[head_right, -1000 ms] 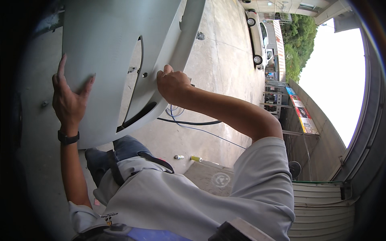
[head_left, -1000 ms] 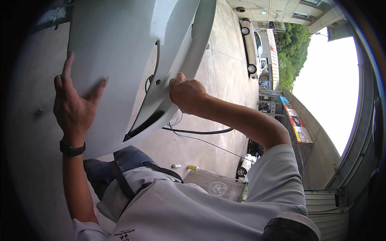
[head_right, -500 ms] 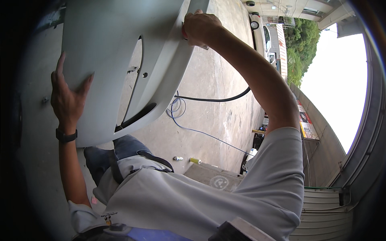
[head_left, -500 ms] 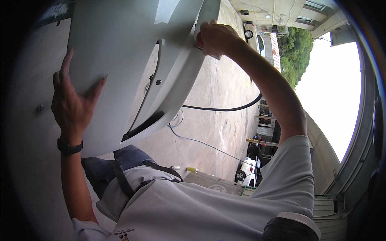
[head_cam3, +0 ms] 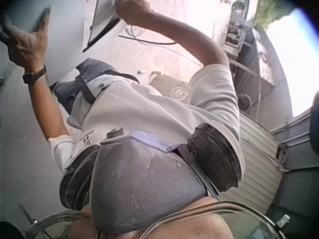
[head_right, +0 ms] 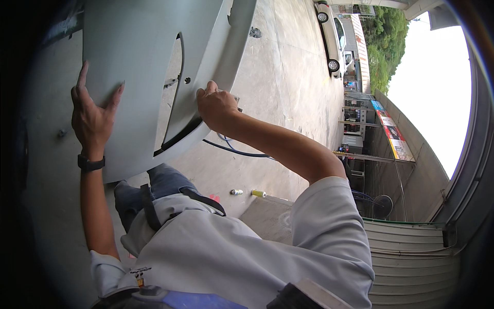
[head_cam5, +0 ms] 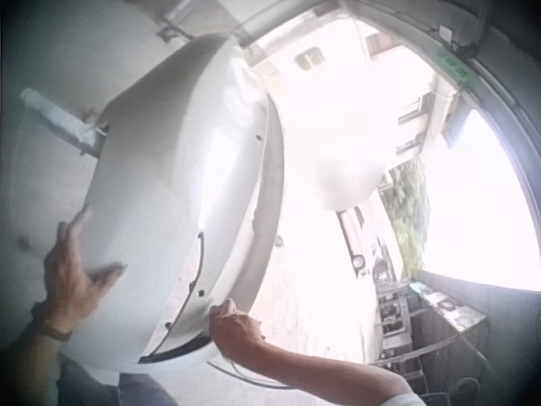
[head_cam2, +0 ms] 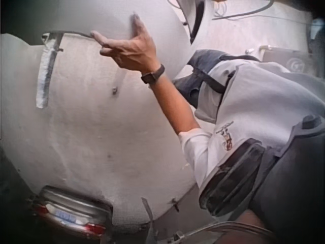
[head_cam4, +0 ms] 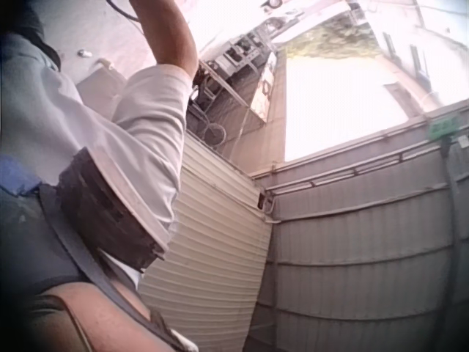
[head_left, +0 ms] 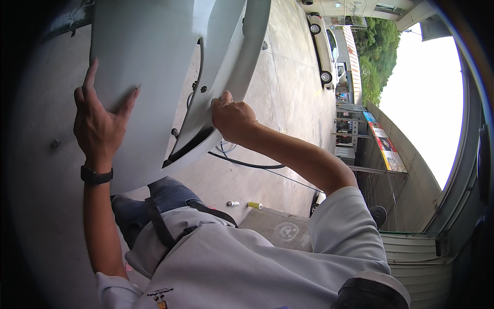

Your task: The person sands a white car bumper mounted on a stand using a pneumatic orbital sander. They move the sander across the bumper's surface, repositioning the bumper and adjusting their stance to reach different areas.

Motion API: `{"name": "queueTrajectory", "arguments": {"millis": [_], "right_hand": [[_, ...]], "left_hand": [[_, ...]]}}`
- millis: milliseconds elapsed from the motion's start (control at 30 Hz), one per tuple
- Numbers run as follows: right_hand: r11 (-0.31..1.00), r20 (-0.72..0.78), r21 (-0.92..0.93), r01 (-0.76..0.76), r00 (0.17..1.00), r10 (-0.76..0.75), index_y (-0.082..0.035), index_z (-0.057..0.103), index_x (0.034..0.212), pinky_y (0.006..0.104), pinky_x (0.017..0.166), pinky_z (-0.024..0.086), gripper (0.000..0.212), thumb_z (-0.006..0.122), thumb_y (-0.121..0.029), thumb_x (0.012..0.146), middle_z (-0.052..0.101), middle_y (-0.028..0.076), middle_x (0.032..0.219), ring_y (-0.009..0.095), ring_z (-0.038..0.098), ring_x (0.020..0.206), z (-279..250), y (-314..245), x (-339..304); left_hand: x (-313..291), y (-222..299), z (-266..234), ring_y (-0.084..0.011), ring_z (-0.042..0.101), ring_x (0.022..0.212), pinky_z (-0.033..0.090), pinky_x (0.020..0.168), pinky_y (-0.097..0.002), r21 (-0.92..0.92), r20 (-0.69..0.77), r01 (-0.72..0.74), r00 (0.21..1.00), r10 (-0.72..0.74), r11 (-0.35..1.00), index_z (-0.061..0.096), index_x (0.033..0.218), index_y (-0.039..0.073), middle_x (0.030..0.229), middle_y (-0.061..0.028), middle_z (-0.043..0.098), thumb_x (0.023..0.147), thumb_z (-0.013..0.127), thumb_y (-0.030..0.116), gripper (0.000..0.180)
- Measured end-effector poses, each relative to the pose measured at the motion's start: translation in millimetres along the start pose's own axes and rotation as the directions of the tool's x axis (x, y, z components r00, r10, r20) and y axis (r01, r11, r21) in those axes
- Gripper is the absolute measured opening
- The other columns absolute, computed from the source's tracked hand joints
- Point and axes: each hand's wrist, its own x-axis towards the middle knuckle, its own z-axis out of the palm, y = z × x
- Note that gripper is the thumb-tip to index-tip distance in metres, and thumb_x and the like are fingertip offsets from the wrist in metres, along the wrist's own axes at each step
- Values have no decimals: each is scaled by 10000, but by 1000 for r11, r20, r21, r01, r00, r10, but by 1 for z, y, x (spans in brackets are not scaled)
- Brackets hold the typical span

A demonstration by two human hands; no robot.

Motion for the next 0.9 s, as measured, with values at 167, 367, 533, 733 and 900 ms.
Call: {"name": "queueTrajectory", "arguments": {"millis": [167,367,533,733,900], "right_hand": [[999,74,-19,44,996,-43,85,549,1229,367,620,621,359,676,-116,960,615,275,1159,311,783,823,-1,-4,1],[992,9,-33,-123,992,124,77,547,1290,439,819,647,439,710,-114,929,618,285,1220,367,774,985,-60,61,25],[971,-132,-104,-217,970,203,80,562,1334,435,879,649,575,795,-91,837,622,324,1327,399,764,1072,-115,117,50],[982,-83,-38,-187,979,184,77,537,1363,437,875,654,585,784,-75,855,608,308,1323,407,767,1053,-93,106,38],[983,-126,171,-61,989,83,79,535,1224,444,681,653,345,673,-85,954,589,289,1178,388,780,825,-28,60,-4]], "left_hand": [[1,3,-2,-281,720,977,648,663,-388,17,47,37,998,-37,999,401,1622,187,1207,-148,647,912,754,689,939],[1,4,-1,-293,719,1008,655,707,-410,37,61,55,996,-57,998,394,1617,169,1237,-156,645,911,752,690,948],[2,5,-2,-317,712,1076,655,770,-434,20,68,49,996,-51,999,380,1622,158,1294,-164,631,912,747,695,963],[3,6,-5,-335,694,1153,653,810,-435,35,94,43,995,-46,998,367,1625,136,1364,-171,613,915,746,692,979],[4,9,-7,-359,677,1192,648,818,-453,34,78,28,997,-30,999,362,1624,131,1376,-170,610,927,735,687,967]]}}
